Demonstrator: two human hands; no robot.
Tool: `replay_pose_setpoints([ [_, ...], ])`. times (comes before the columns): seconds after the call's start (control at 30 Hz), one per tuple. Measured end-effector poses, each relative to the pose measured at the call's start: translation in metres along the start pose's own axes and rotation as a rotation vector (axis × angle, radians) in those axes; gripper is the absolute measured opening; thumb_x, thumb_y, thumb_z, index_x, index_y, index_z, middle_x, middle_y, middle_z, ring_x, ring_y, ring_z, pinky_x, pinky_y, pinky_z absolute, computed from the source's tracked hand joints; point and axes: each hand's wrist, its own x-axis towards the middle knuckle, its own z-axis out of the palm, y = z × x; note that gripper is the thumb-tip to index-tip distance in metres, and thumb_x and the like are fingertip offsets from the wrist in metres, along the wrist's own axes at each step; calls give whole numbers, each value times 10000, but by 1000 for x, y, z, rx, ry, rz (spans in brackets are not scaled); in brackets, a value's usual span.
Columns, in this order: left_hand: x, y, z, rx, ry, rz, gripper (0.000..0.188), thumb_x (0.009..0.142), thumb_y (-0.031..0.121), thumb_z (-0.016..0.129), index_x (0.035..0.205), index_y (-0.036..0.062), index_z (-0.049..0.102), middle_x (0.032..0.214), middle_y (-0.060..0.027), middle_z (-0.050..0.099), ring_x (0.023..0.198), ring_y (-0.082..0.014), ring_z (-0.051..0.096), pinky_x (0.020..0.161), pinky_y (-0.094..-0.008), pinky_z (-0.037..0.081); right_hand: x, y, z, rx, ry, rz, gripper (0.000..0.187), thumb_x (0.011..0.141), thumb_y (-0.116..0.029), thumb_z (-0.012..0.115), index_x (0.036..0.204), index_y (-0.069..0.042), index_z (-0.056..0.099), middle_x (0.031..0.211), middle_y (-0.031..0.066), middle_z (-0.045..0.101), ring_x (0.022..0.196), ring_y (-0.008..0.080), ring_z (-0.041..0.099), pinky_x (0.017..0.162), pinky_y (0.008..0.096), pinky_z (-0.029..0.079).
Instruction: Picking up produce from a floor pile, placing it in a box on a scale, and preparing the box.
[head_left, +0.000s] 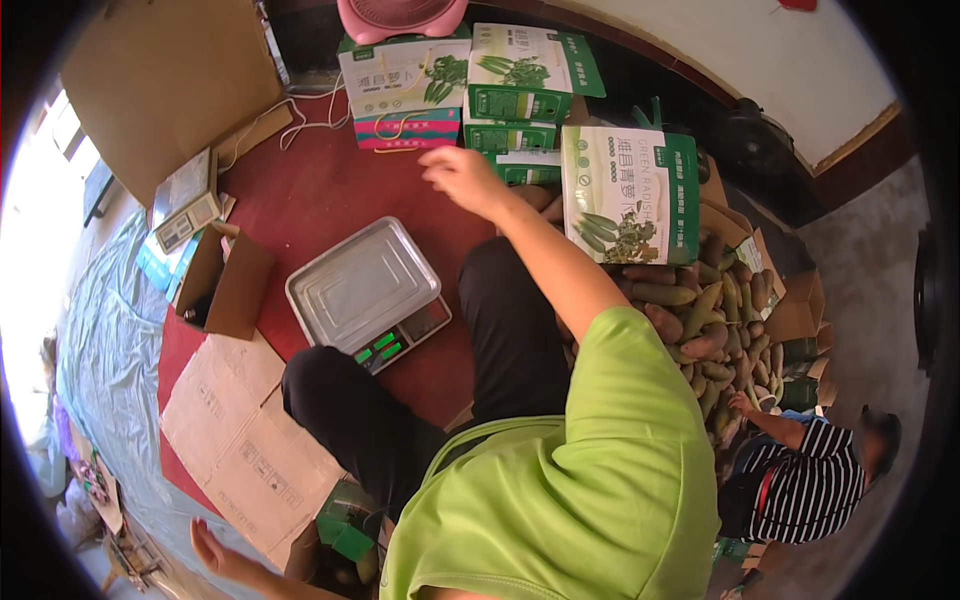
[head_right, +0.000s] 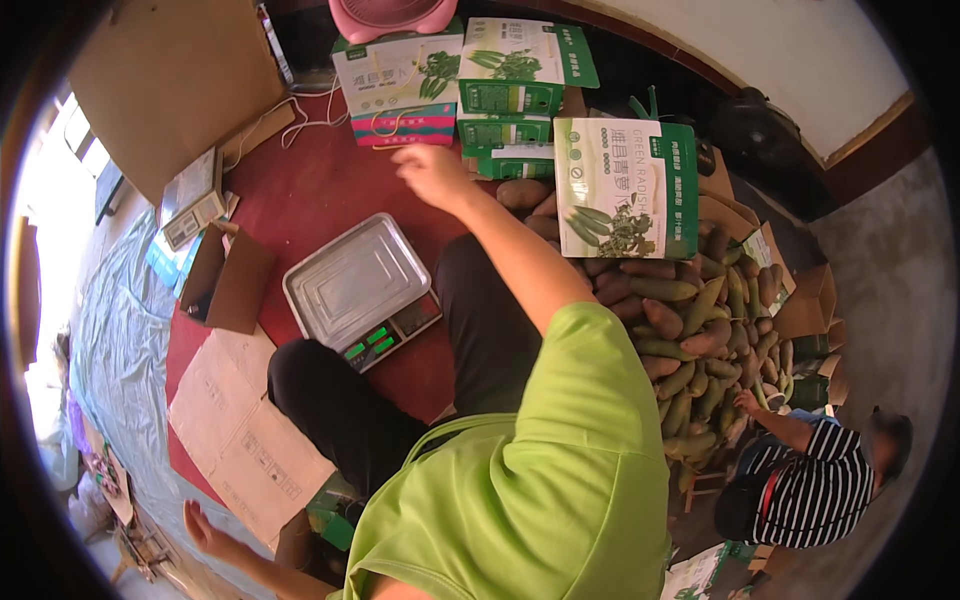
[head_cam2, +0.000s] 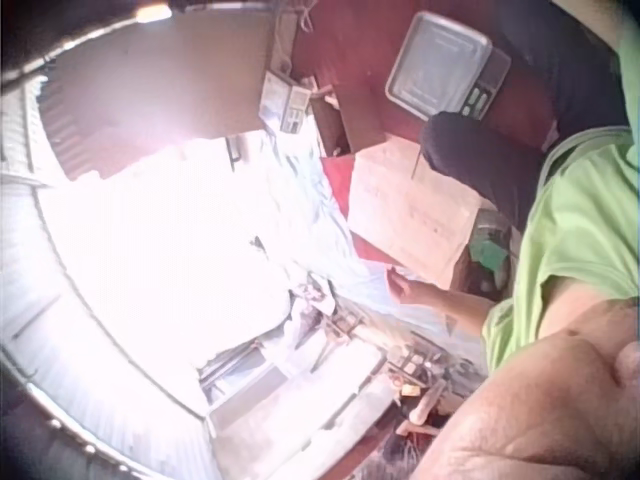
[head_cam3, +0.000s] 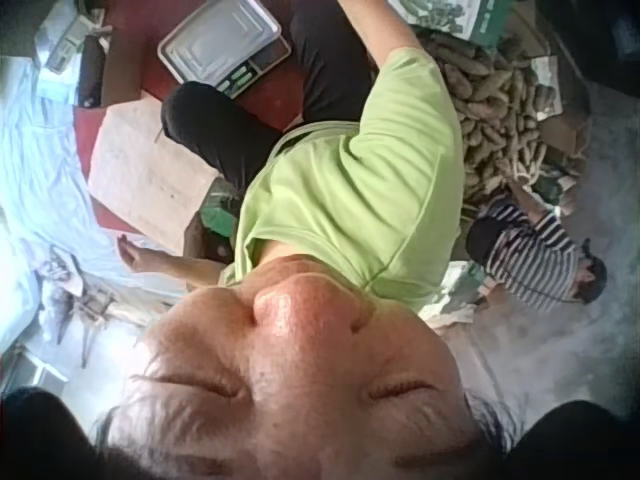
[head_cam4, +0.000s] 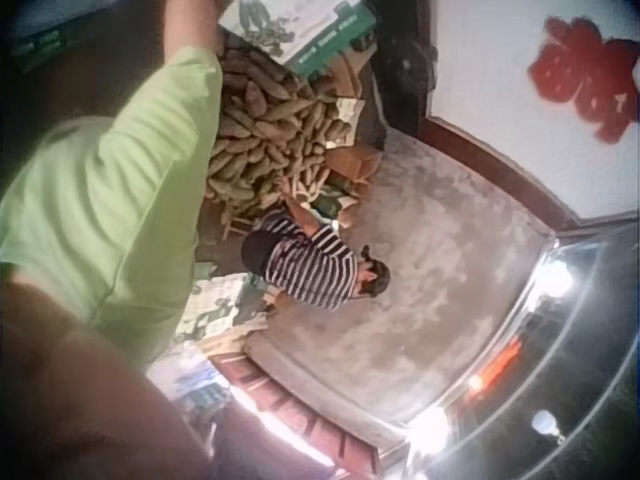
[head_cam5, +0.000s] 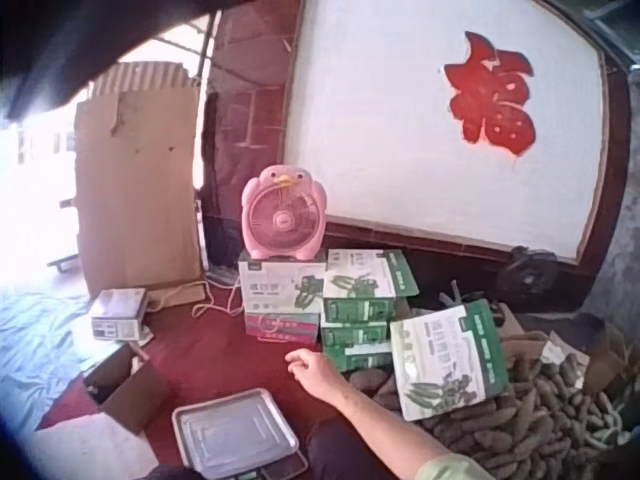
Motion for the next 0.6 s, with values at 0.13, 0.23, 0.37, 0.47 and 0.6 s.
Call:
replay_pose_setpoints([
  [0.13, -9, 93, 121, -121, -346, 34, 183, 919, 48, 483, 1011, -30, 620, 978, -90, 631, 931, -172, 574, 862, -285, 426, -44, 92, -89, -389, 305, 131, 220, 822, -112, 571, 1002, -1, 630, 869, 146, 669, 748, 204, 644, 675, 301, 505],
  [0.23, -12, 144, 189, -154, -644, 247, 159, 877, 5, 509, 987, -42, 613, 923, -98, 632, 902, -179, 585, 837, -282, 434, -90, 154, -148, -493, 462, 280, 220, 821, -109, 540, 1000, -25, 637, 896, 157, 668, 849, 249, 646, 768, 334, 496],
  [0.37, -30, 215, 258, -151, -1008, 395, 211, 795, -14, 564, 995, -30, 629, 905, -103, 629, 873, -192, 600, 796, -293, 454, -144, 195, -214, -711, 584, 635, 281, 763, -69, 524, 1022, -60, 631, 958, 181, 649, 914, 319, 619, 806, 377, 477],
  [0.47, -38, 208, 302, -108, -1143, 418, 230, 782, -11, 575, 1005, -15, 633, 891, -112, 624, 863, -193, 600, 779, -291, 455, -182, 220, -270, -827, 795, 701, 372, 714, -90, 548, 1080, -53, 604, 991, 206, 636, 956, 355, 599, 854, 392, 457],
  [0.6, -38, 152, 326, 226, -1204, 435, 271, 737, 59, 635, 1003, 10, 646, 868, -140, 630, 813, -245, 617, 745, -328, 476, -204, 202, -320, -885, 796, 928, 439, 745, -123, 522, 1180, -69, 546, 1112, 224, 576, 1063, 399, 527, 946, 433, 405],
])
